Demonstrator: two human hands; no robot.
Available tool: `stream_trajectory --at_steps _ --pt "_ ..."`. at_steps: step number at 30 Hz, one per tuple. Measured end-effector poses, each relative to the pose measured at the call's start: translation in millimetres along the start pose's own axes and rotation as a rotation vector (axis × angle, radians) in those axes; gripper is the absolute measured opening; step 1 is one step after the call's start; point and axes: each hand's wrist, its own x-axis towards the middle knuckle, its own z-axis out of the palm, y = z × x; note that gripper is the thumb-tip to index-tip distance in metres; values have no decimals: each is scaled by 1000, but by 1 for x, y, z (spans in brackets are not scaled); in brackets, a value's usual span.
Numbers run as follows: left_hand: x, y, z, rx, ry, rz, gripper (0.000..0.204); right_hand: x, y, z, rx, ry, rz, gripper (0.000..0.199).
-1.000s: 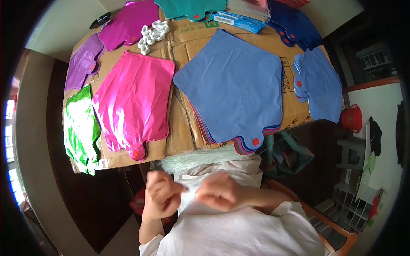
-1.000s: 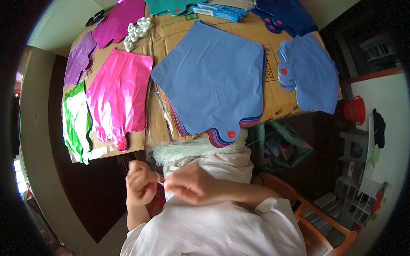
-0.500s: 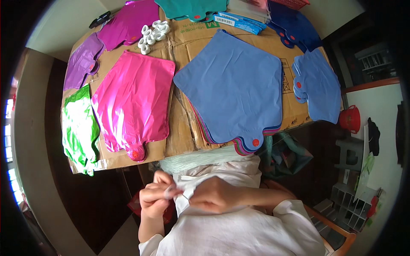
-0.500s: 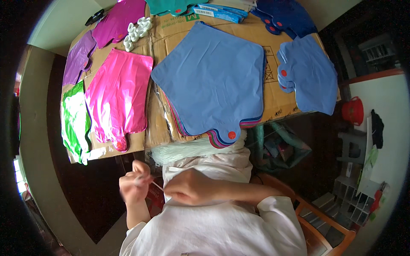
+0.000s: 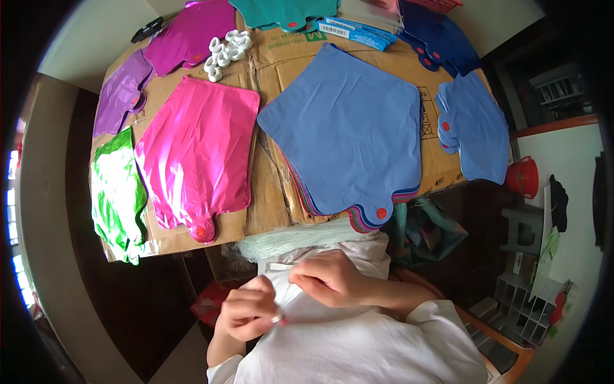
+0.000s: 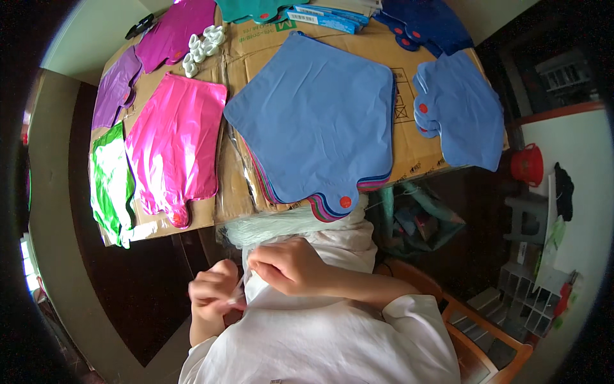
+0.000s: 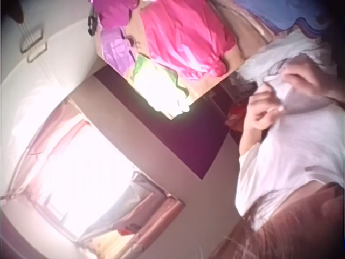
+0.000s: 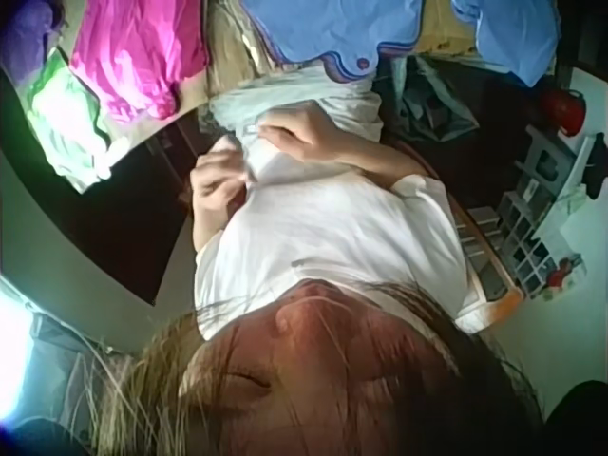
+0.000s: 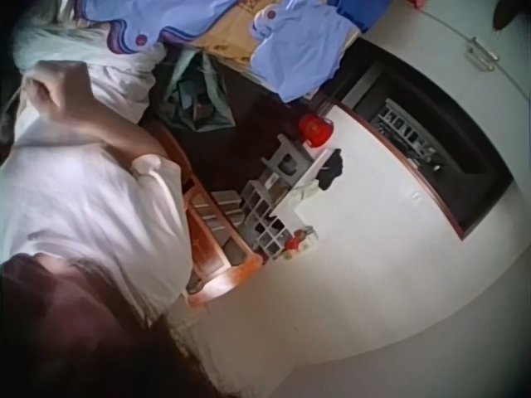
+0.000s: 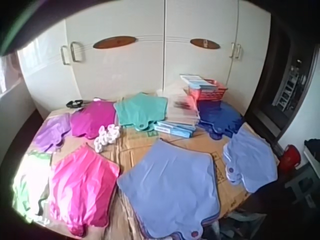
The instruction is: Threading string through plastic clips and attaching them to colorful plastic sheets.
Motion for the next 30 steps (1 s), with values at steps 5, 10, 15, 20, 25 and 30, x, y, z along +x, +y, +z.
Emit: stream_trajectory --at_steps 5,10,15,20,25,30 --pt "9 -2 2 900 293 -13 21 -13 -1 12 94 -190 -88 3" --pt "6 4 -7 -63 -64 46 7 -3 0 -5 204 -163 -151 5" --pt "18 14 1 734 124 -123 14 -10 2 7 32 -209 -253 9" --pt "-2 4 -7 -536 66 79 19 3 5 -11 -66 -22 -320 6" --pt "21 12 -5 872 143 -131 12 -11 3 4 -30 -156 -298 6" --pt "6 1 -9 -273 75 62 17 3 14 1 -58 14 -183 7"
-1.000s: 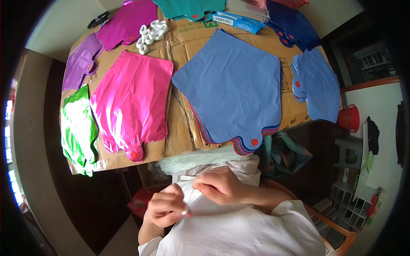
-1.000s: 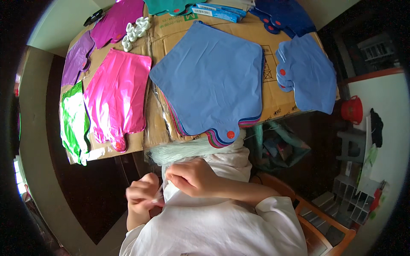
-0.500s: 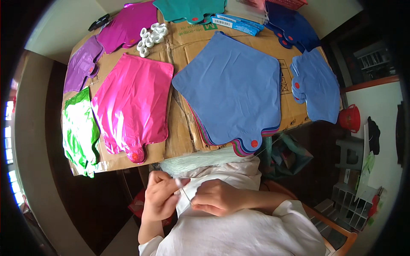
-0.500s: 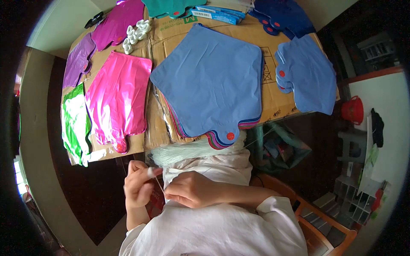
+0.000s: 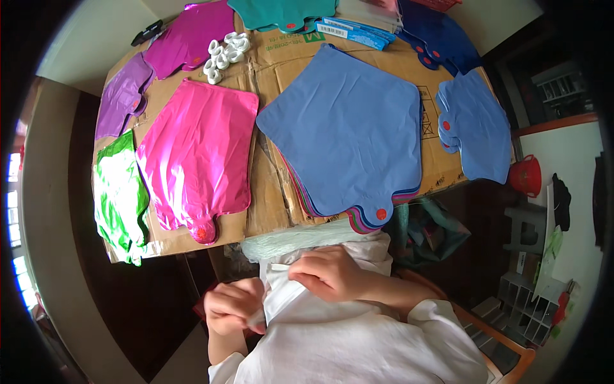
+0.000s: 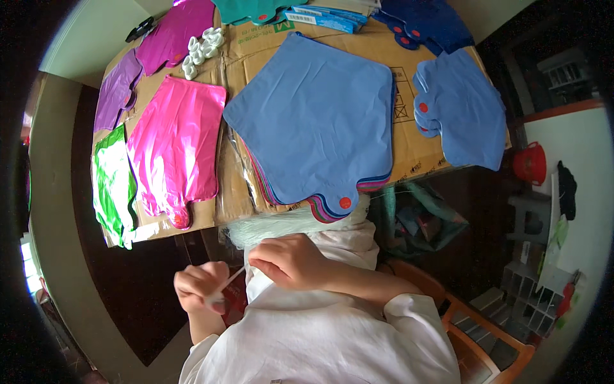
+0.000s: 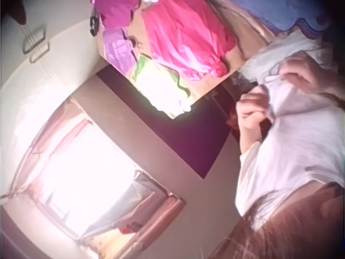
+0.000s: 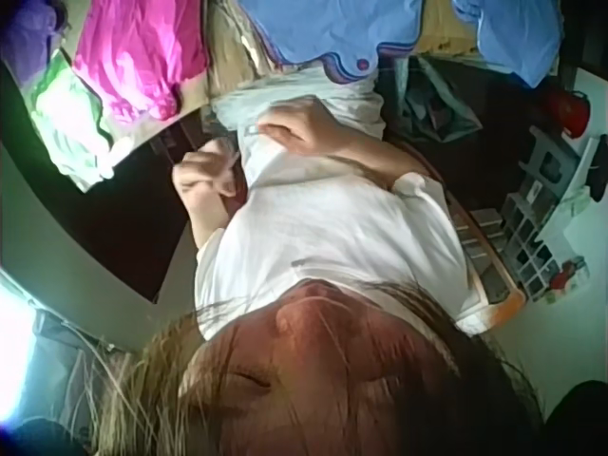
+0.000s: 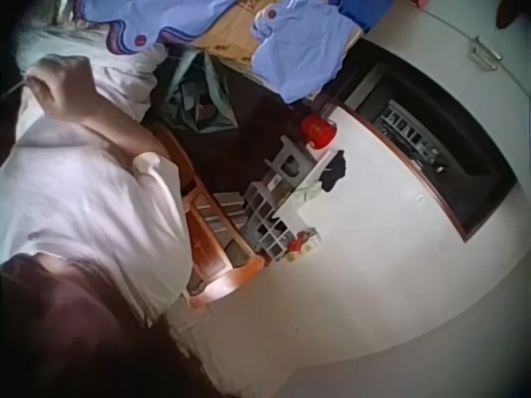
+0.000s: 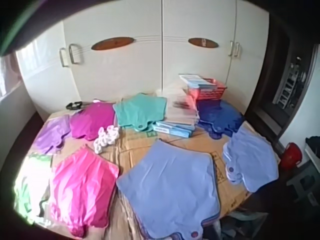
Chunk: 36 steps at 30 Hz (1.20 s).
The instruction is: Threading string through plastic clips and attaching them to colorful plastic sheets.
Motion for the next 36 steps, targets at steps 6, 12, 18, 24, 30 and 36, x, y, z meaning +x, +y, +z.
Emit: stream_trajectory --at_steps 6,12,18,24,30,36 --pt "9 -3 -2 879 -43 -94 12 -2 -22 -8 102 -108 -16 5" --pt "8 -7 7 621 118 -111 14 -10 -12 8 2 -188 -20 7" --pt "-2 -18 6 -36 53 -78 20 -3 -4 0 -22 -31 60 5" --pt "3 -16 8 660 -73 -139 13 -2 -12 -7 15 -37 59 5" --pt "16 -14 17 978 186 -119 17 -9 -16 3 -4 -139 -11 5" --pt "6 -14 10 300 40 -72 10 -6 -7 5 -44 -3 28 5"
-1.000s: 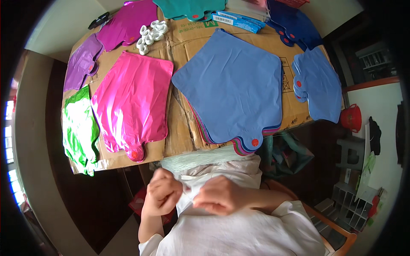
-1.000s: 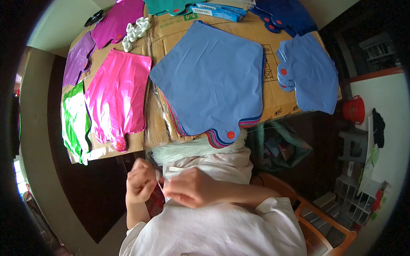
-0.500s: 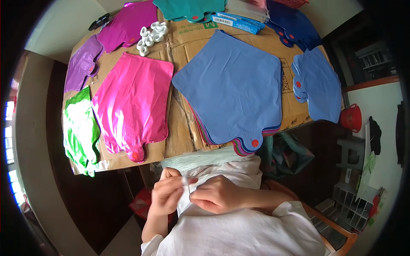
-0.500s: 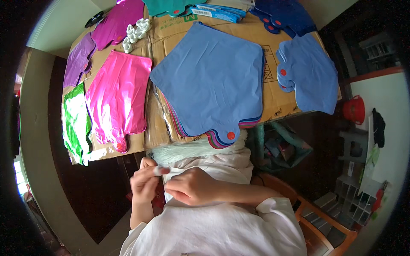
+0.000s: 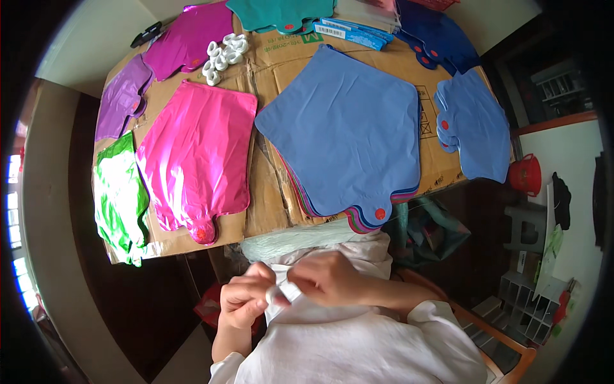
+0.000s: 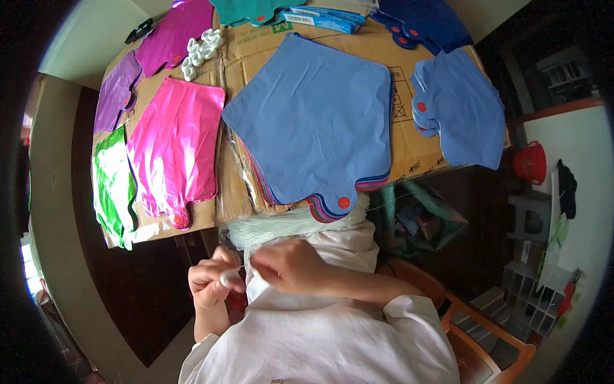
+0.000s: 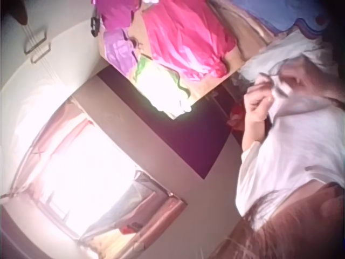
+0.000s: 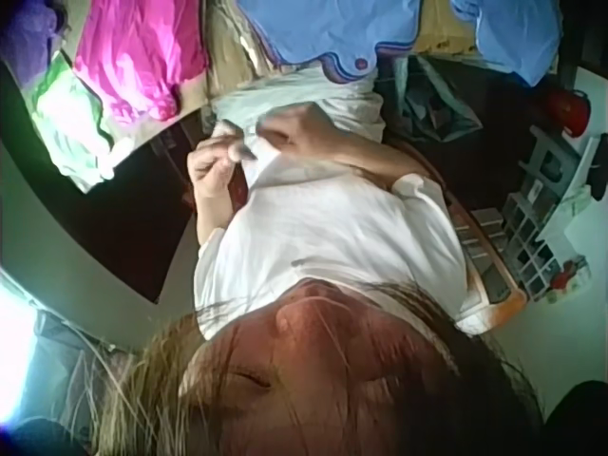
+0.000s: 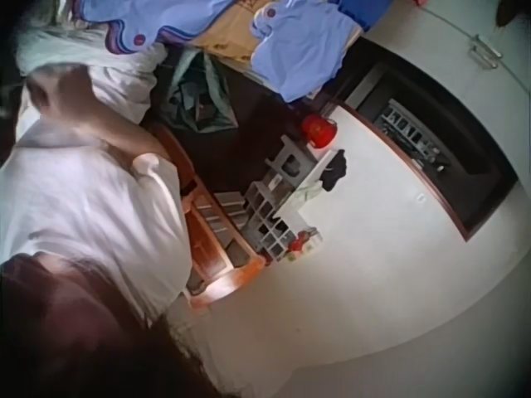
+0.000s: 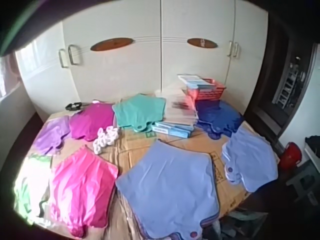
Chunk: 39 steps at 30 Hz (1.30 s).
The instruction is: Threading string through plastic clips and attaching them to colorful plastic sheets.
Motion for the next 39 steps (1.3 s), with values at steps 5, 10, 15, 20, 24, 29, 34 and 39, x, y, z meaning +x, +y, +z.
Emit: stream_trajectory --at_steps 5,10,15,20,24,29,34,39 --pt "5 5 -5 505 -134 -87 18 1 -11 -16 33 -45 20 7" --pt "3 0 1 435 53 -40 25 -4 -2 0 21 -122 -37 4" --pt "2 -2 1 45 -215 -46 9 8 -5 -12 28 89 50 3" --pt "6 -3 11 708 138 -107 22 -2 -11 -5 39 -118 -54 4" --pt "0 -3 3 14 -175 -43 12 7 -6 -14 15 81 74 4" --pt "10 2 14 814 77 -45 28 -4 -10 -7 19 -101 -69 7" --pt "-2 -6 4 99 -11 2 21 3 1 -8 -21 60 44 8" --pt "11 -4 5 712 -56 -5 24 5 -16 -14 33 -26 -130 8"
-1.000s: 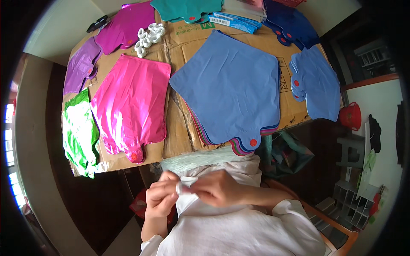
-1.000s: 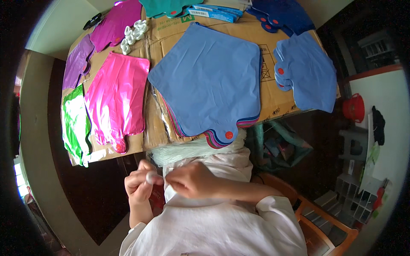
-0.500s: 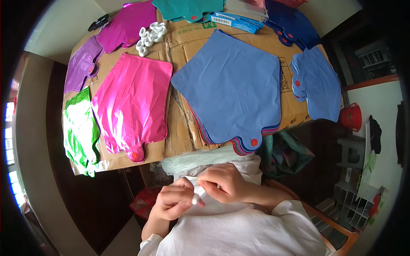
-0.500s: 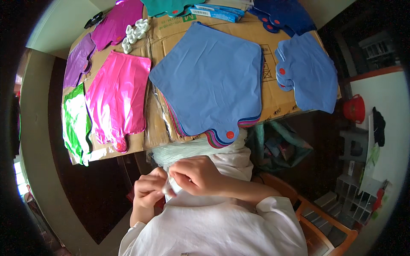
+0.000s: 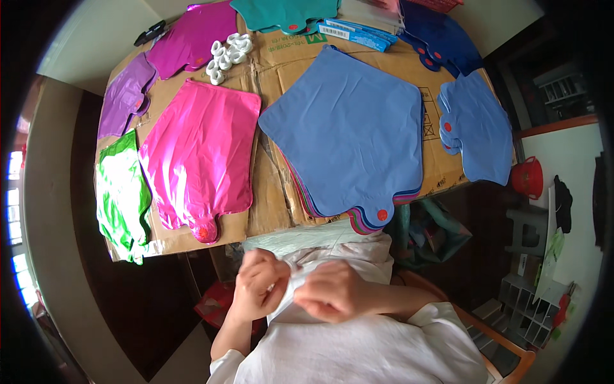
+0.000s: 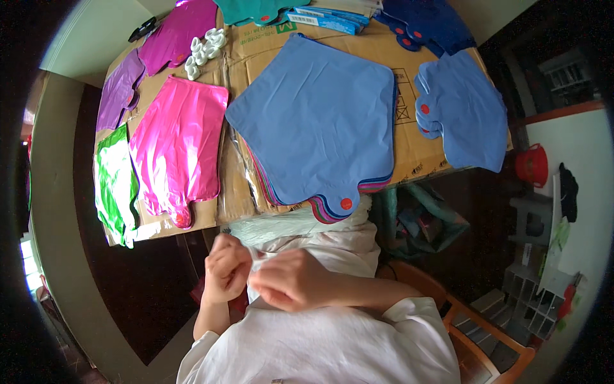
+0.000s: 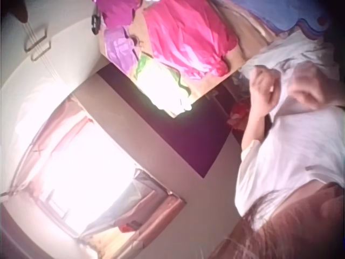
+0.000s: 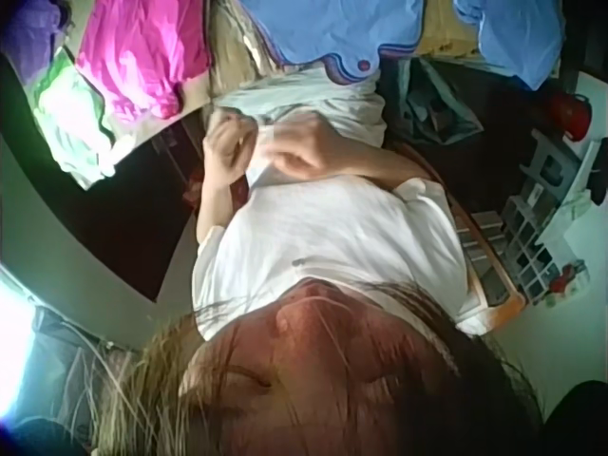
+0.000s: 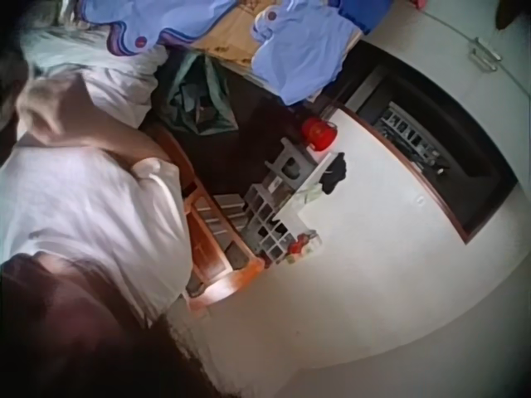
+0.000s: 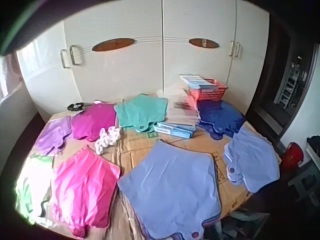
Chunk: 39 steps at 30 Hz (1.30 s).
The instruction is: Threading string through plastic clips and attaching them to colorful plastic sheets.
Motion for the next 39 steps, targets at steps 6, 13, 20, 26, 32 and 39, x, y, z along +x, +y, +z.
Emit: stream_trajectory --at_steps 6,13,20,26,32,39 --pt "-10 -3 6 -517 231 -55 17 -6 11 13 -63 -45 66 7" --pt "-8 -4 3 -930 166 -16 17 -2 10 10 -69 42 87 6" --pt "-5 -2 0 -915 14 33 13 0 11 6 -5 84 172 4" --pt "-6 -3 -6 -619 -112 -20 13 2 2 -5 193 21 141 5" --pt "-6 1 9 -553 124 -107 14 -10 7 14 -10 -2 118 8" --pt "-12 -6 11 -888 -9 -96 26 0 22 0 -72 92 341 3"
